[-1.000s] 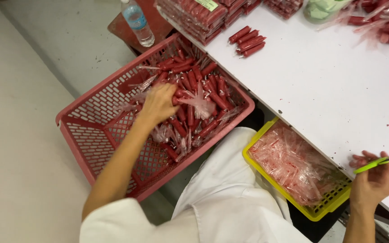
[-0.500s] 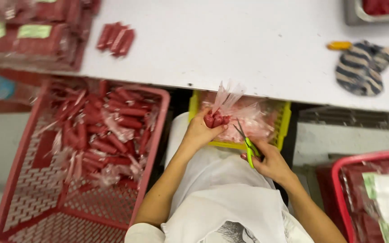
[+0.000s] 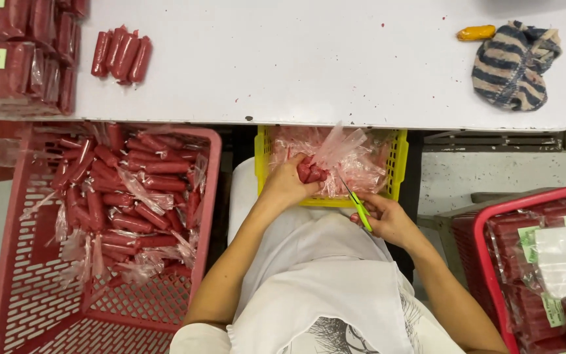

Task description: The person packages meat sausages by hand. They pick up small plastic sleeves, fill them with a red meat mixture from a container, and then use shears to trim the excess plastic from the ends of the filled packages.

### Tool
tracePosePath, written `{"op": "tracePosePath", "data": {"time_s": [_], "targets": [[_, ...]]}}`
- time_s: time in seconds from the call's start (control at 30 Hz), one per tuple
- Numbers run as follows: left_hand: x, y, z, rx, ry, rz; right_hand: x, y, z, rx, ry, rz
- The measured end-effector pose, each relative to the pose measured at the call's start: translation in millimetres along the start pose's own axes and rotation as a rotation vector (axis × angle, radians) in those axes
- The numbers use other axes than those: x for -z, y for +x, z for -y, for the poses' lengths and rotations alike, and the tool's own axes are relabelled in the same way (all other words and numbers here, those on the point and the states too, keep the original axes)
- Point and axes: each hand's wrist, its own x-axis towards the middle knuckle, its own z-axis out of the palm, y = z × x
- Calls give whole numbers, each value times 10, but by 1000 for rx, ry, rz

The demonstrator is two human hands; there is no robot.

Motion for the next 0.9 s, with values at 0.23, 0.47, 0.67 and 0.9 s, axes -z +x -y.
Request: {"op": "tracePosePath", "data": {"time_s": [0.23,0.47,0.67,0.9], "targets": [[31,21,-2,0,111,81,-40,117,-233,96,-92,2],[148,-39,-57,-36,111,99,-60,133,-161,43,-6,36],[82,-17,-140,-53,198,120,-96,2,-54,47,-7,54],[-135,68,-186,-118,409,151,-91,41,-107,71,4,40]]}}
